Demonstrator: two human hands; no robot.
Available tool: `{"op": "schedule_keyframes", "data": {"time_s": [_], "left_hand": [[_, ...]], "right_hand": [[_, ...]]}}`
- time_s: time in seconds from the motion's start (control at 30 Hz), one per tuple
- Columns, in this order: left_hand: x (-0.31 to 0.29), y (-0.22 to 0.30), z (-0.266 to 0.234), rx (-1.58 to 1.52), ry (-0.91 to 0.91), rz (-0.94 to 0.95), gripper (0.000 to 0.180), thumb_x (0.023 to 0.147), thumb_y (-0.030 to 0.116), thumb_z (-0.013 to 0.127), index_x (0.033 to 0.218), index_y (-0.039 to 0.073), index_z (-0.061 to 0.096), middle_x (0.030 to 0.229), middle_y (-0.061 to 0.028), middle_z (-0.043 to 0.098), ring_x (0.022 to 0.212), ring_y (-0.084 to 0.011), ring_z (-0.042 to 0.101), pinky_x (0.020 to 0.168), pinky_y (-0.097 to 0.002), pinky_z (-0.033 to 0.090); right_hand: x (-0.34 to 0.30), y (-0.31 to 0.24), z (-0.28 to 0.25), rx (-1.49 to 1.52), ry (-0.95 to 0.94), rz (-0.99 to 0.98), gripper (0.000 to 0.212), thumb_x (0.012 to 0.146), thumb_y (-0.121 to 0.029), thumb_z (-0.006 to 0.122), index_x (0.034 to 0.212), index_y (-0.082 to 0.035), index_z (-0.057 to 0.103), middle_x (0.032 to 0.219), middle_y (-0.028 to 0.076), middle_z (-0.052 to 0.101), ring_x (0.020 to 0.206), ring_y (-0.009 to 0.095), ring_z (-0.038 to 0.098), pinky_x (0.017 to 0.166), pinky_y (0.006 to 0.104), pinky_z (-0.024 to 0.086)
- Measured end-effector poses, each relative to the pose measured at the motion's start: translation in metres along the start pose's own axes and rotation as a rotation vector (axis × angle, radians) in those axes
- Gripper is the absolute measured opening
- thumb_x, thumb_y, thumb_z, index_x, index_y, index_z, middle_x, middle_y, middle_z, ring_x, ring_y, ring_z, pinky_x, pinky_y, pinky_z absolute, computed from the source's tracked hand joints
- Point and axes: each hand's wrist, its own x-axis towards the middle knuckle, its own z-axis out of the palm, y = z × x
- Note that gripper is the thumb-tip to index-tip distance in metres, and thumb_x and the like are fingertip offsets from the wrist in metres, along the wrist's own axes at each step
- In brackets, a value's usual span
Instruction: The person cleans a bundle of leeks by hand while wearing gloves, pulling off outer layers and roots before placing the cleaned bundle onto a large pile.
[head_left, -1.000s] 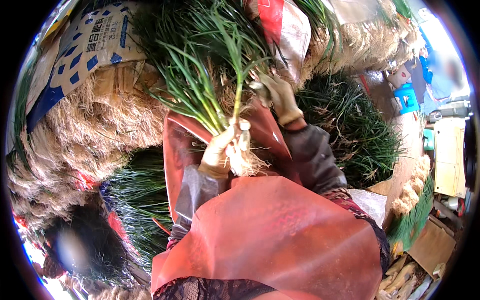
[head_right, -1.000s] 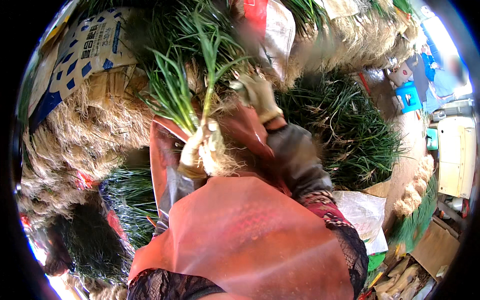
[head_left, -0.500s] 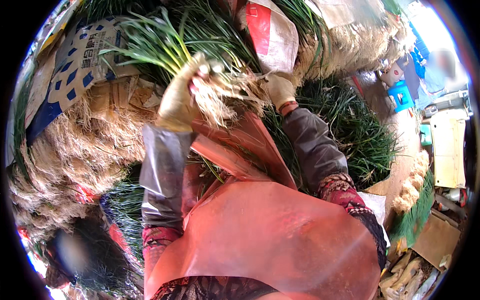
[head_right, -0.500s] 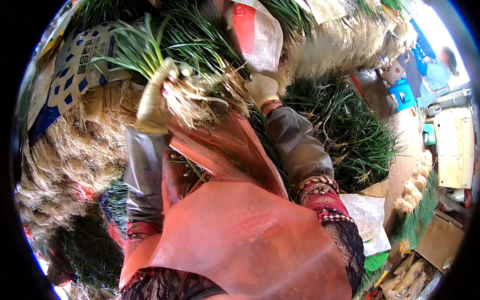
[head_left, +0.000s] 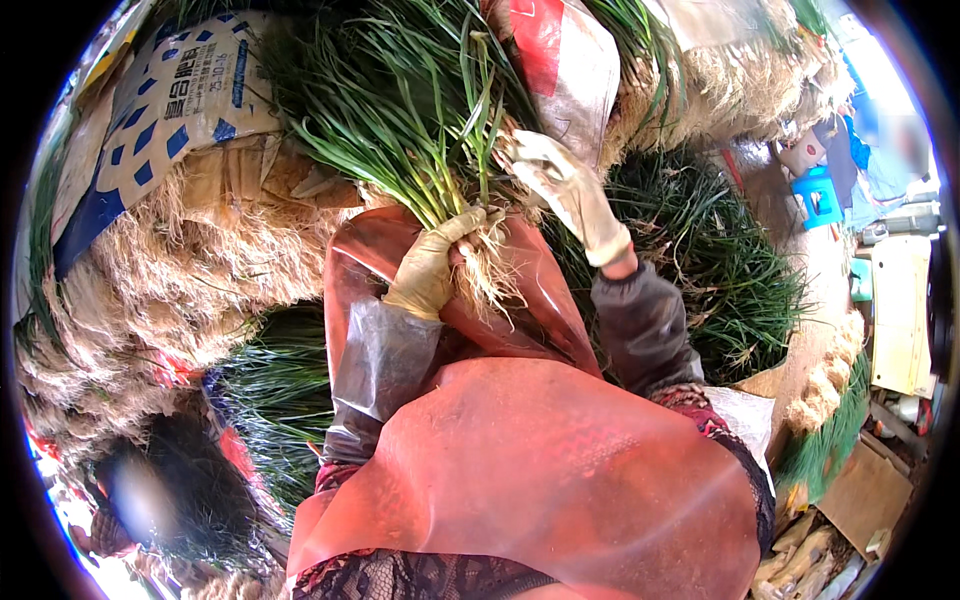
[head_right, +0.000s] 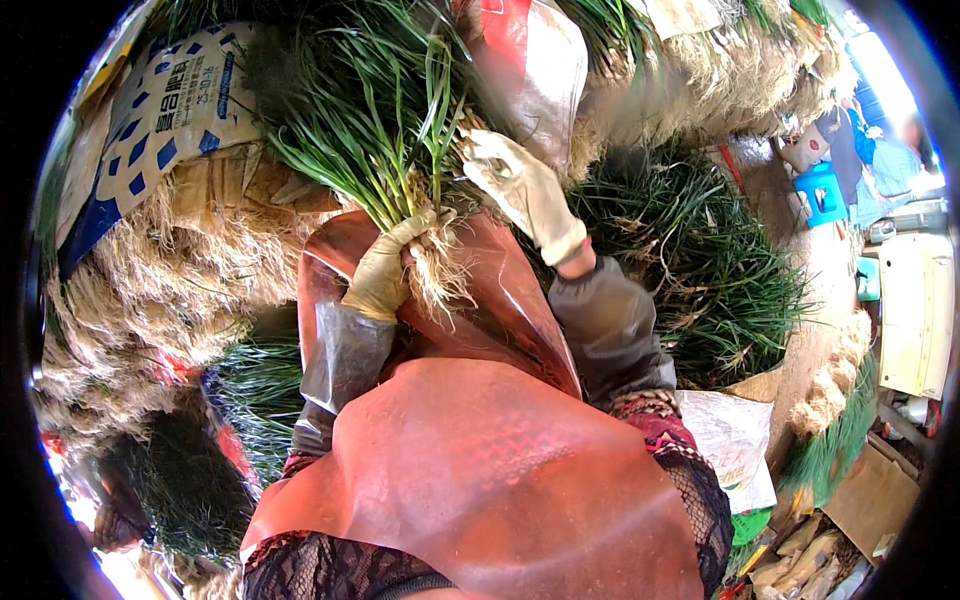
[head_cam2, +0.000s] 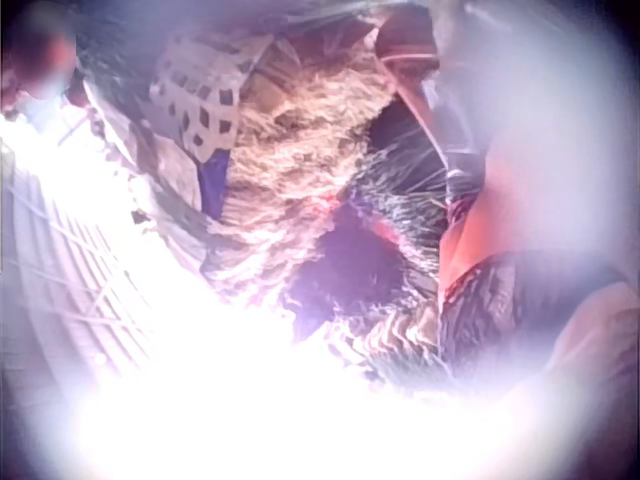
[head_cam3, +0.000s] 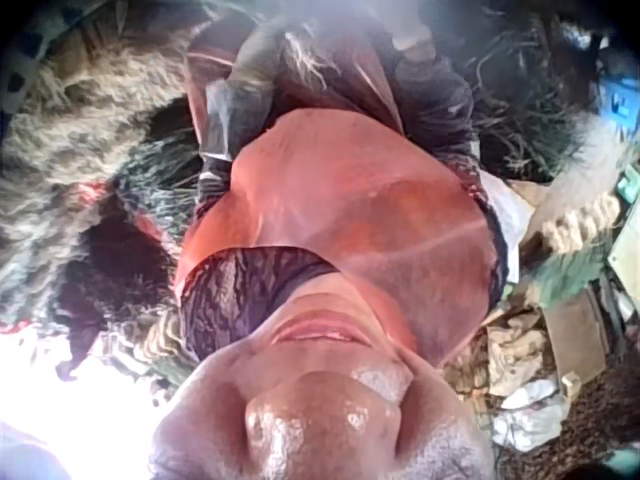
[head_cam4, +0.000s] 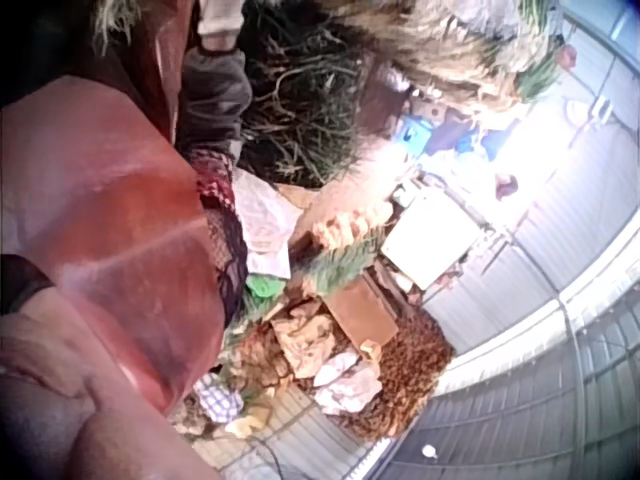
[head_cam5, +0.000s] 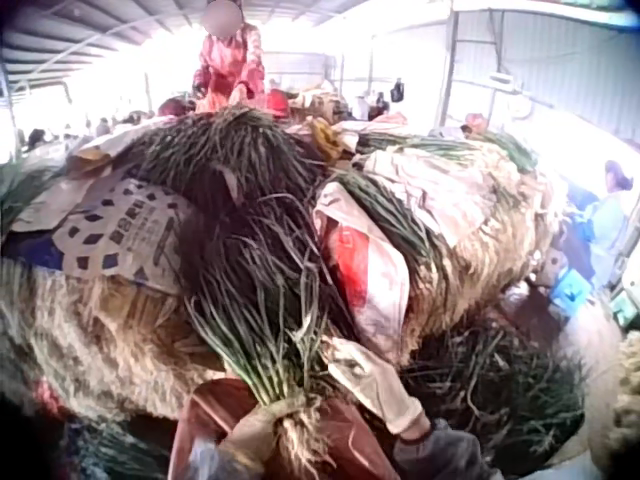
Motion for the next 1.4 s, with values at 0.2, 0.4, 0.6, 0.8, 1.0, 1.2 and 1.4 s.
{"op": "schedule_keyframes", "data": {"time_s": [0.2, 0.4, 0.6, 0.8, 1.0, 1.2, 1.4], "left_hand": [[-0.006, 0.001, -0.032, -0.024, -0.097, -0.082, 0.026, 0.087, 0.014, 0.061, 0.108, -0.002, 0.059, 0.079, -0.0075, 0.066, 0.059, -0.0138, 0.063, 0.054, -0.0242, 0.054], [-0.018, -0.004, -0.044, -0.159, -0.293, -0.063, 0.027, 0.085, 0.017, 0.063, 0.105, -0.002, 0.060, 0.079, -0.0044, 0.062, 0.059, -0.0103, 0.054, 0.053, -0.0214, 0.047], [-0.044, 0.015, -0.020, -0.006, -0.189, 0.087, 0.039, 0.087, 0.023, 0.063, 0.116, -0.003, 0.057, 0.081, -0.0056, 0.063, 0.065, -0.0112, 0.059, 0.057, -0.0220, 0.049], [-0.020, -0.010, -0.028, -0.166, -0.048, 0.014, 0.022, 0.092, 0.024, 0.059, 0.105, 0.006, 0.060, 0.080, -0.0019, 0.061, 0.071, -0.0145, 0.062, 0.063, -0.0311, 0.055], [-0.025, -0.010, -0.042, 0.131, -0.099, -0.067, 0.029, 0.086, 0.023, 0.066, 0.105, 0.001, 0.062, 0.074, -0.0013, 0.059, 0.061, -0.0107, 0.057, 0.055, -0.0237, 0.051], [-0.073, 0.042, -0.019, -0.186, -0.551, 0.245, 0.032, 0.079, 0.013, 0.066, 0.106, 0.002, 0.055, 0.094, -0.0131, 0.064, 0.094, -0.0229, 0.062, 0.083, -0.0312, 0.051], [-0.033, 0.041, 0.004, 0.137, -0.238, 0.195, 0.022, 0.084, 0.019, 0.065, 0.096, 0.002, 0.060, 0.108, -0.0205, 0.063, 0.091, -0.0269, 0.065, 0.079, -0.0379, 0.054]], "right_hand": [[0.006, 0.042, -0.002, -0.290, -0.257, 0.134, 0.033, 0.092, -0.017, 0.057, 0.114, 0.008, 0.056, 0.103, 0.009, 0.065, 0.098, 0.014, 0.060, 0.085, 0.0233, 0.048], [0.011, 0.056, 0.000, -1.551, 0.000, -0.707, 0.013, 0.084, -0.015, 0.055, 0.083, -0.007, 0.065, 0.077, 0.013, 0.064, 0.068, 0.030, 0.063, 0.057, 0.0370, 0.052], [-0.018, 0.046, -0.058, -1.280, -0.381, -0.017, 0.033, 0.089, -0.039, 0.057, 0.095, -0.008, 0.063, 0.079, 0.014, 0.064, 0.074, 0.025, 0.064, 0.064, 0.0336, 0.051], [-0.008, 0.016, 0.009, -1.076, -0.680, -0.414, 0.035, 0.095, -0.027, 0.052, 0.116, 0.000, 0.059, 0.123, 0.014, 0.057, 0.111, 0.022, 0.057, 0.092, 0.0306, 0.046], [-0.008, 0.048, 0.000, -1.362, -0.122, -0.281, 0.017, 0.089, -0.018, 0.055, 0.096, -0.005, 0.063, 0.080, 0.007, 0.065, 0.070, 0.020, 0.064, 0.063, 0.0298, 0.050], [-0.012, 0.022, -0.076, -1.971, -0.143, -0.249, 0.026, 0.091, -0.036, 0.051, 0.094, -0.014, 0.064, 0.078, 0.012, 0.065, 0.067, 0.024, 0.065, 0.059, 0.0375, 0.052], [0.072, 0.066, -0.114, -1.809, 0.255, 0.257, 0.027, 0.083, -0.028, 0.052, 0.082, -0.008, 0.070, 0.088, 0.019, 0.068, 0.081, 0.035, 0.066, 0.072, 0.0469, 0.050]]}}
